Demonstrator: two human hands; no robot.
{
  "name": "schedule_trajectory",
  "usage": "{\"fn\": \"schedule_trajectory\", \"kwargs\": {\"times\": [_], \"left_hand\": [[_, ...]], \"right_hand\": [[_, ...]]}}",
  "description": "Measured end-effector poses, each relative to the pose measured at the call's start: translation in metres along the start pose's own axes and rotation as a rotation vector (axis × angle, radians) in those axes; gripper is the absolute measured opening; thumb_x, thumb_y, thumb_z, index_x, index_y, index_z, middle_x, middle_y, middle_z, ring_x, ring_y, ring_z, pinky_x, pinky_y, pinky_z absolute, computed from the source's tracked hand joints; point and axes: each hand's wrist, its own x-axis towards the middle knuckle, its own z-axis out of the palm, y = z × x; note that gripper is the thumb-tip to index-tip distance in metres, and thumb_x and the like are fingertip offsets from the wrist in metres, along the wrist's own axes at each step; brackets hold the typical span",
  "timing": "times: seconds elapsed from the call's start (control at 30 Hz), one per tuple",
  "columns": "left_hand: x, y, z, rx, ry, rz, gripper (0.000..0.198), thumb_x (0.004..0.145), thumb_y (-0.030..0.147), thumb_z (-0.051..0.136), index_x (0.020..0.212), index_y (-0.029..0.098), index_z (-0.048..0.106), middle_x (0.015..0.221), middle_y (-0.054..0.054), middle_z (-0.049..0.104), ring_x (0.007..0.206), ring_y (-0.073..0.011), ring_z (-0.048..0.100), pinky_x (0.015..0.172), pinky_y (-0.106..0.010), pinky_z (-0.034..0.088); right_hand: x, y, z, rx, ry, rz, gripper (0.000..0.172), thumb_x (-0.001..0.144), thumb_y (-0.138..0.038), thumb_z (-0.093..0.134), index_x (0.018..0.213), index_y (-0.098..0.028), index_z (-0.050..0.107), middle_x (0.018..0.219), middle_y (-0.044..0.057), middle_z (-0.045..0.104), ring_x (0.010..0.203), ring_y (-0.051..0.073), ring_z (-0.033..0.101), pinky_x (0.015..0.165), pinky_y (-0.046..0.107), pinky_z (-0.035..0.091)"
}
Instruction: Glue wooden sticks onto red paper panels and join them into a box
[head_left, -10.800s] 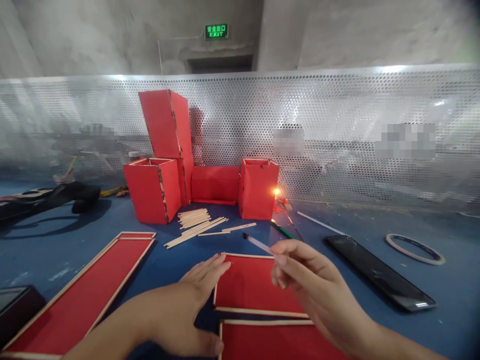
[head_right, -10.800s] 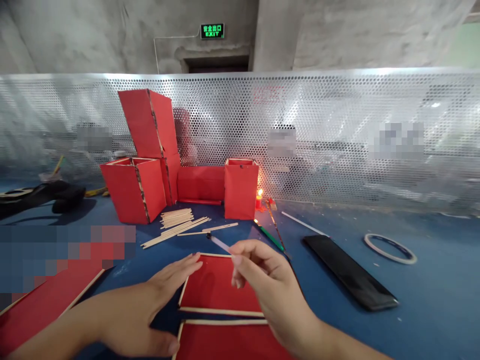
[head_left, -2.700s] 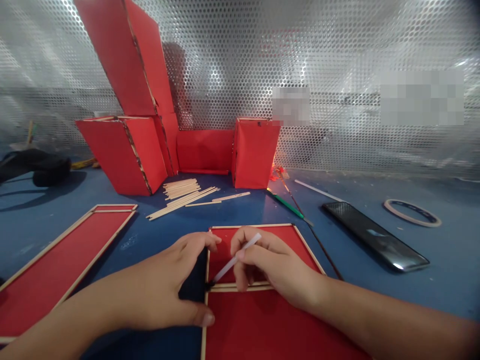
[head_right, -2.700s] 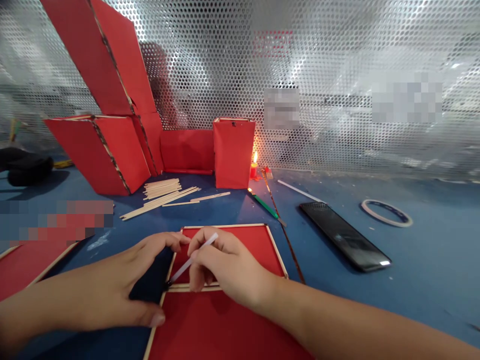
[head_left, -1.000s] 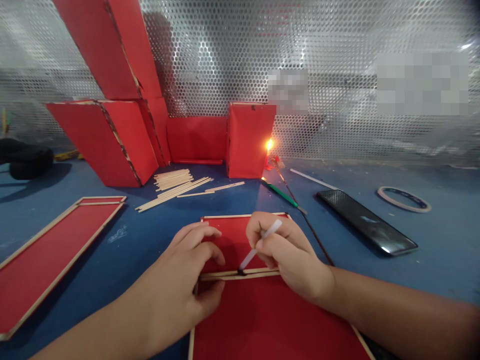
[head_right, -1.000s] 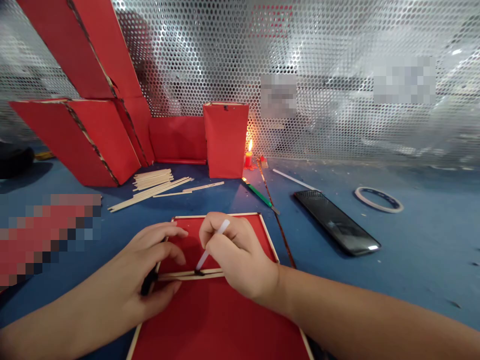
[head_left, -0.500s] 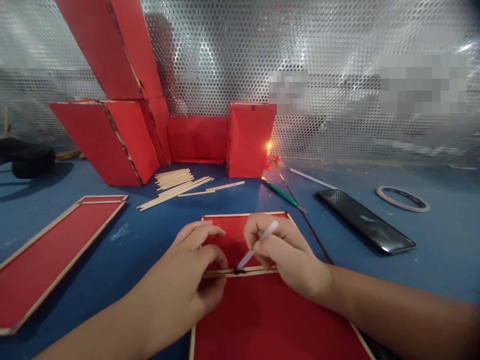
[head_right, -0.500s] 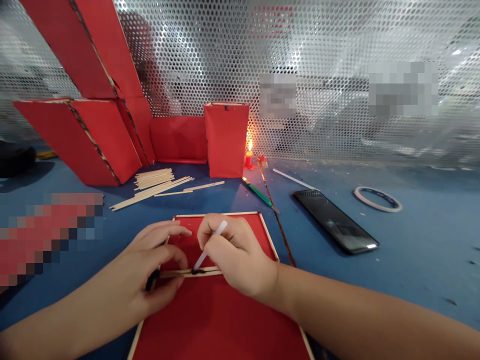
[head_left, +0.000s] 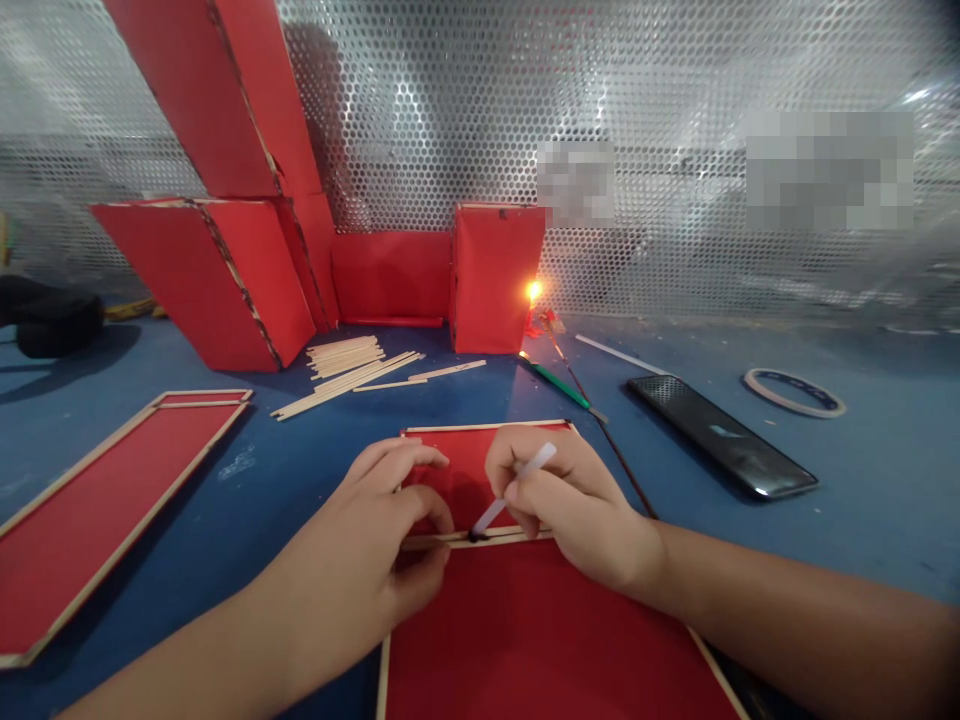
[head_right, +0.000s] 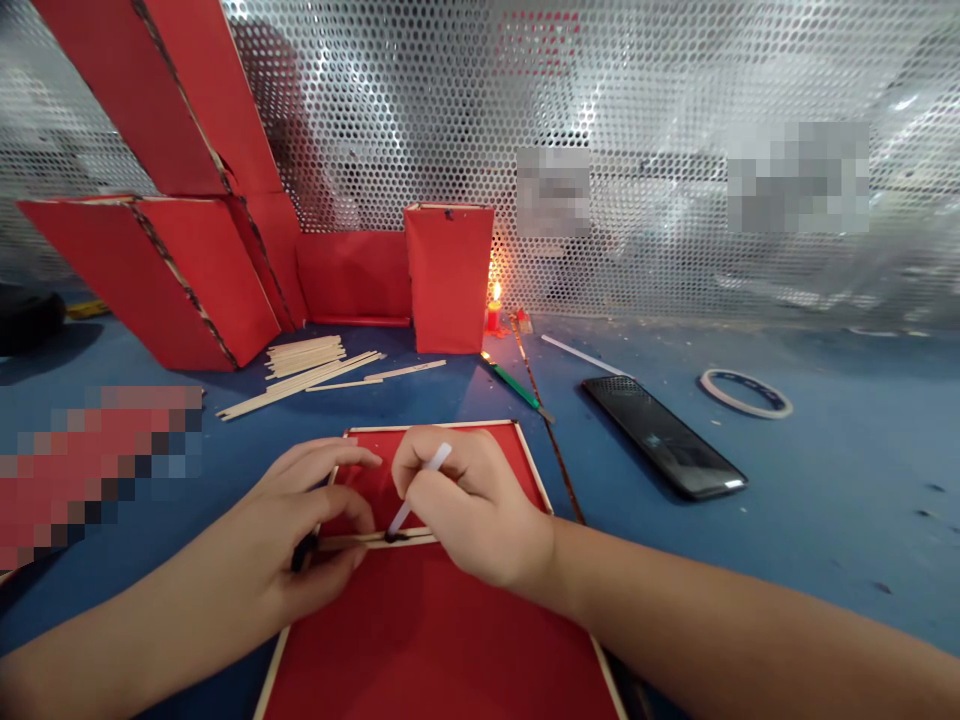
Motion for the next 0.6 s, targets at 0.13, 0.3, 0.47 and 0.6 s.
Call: {"fn": "schedule_trajectory", "kwargs": {"times": [0.13, 0.3, 0.47, 0.6], "left_hand": [[0.001, 0.002, -0.001, 0.016, -0.017, -0.004, 0.017, 0.078, 0.012, 0.058, 0.082, 0.024, 0.07, 0.127, -0.008, 0.06, 0.13, -0.0316, 0.047, 0.102, -0.045, 0.049], [0.0, 0.004, -0.004, -0.004, -0.023, -0.003, 0.018, 0.08, 0.011, 0.057, 0.085, 0.024, 0.069, 0.129, -0.008, 0.059, 0.131, -0.0316, 0.047, 0.101, -0.046, 0.05], [-0.001, 0.006, -0.005, 0.014, -0.025, 0.002, 0.019, 0.082, 0.01, 0.056, 0.082, 0.024, 0.068, 0.128, -0.008, 0.06, 0.13, -0.0304, 0.048, 0.102, -0.047, 0.049], [-0.001, 0.006, -0.005, 0.027, -0.034, -0.007, 0.019, 0.081, 0.01, 0.055, 0.082, 0.024, 0.067, 0.127, -0.008, 0.06, 0.131, -0.0314, 0.047, 0.104, -0.05, 0.047]], "right_hand": [[-0.001, -0.008, -0.008, 0.067, -0.034, 0.092, 0.006, 0.069, -0.021, 0.045, 0.066, -0.022, 0.05, 0.05, -0.007, 0.046, 0.046, 0.01, 0.039, 0.046, 0.024, 0.03], [-0.016, -0.009, -0.031, 0.175, -0.153, 0.185, 0.011, 0.081, -0.026, 0.054, 0.078, -0.018, 0.061, 0.059, 0.0, 0.064, 0.057, 0.015, 0.056, 0.062, 0.029, 0.044], [-0.031, -0.008, -0.052, 0.222, -0.193, 0.322, 0.037, 0.096, -0.046, 0.053, 0.085, -0.015, 0.07, 0.076, 0.009, 0.075, 0.072, 0.019, 0.066, 0.069, 0.032, 0.048], [-0.034, -0.017, -0.06, -0.019, -0.255, 0.336, 0.023, 0.095, -0.036, 0.06, 0.087, -0.019, 0.074, 0.081, 0.005, 0.078, 0.073, 0.016, 0.066, 0.068, 0.027, 0.049]]}}
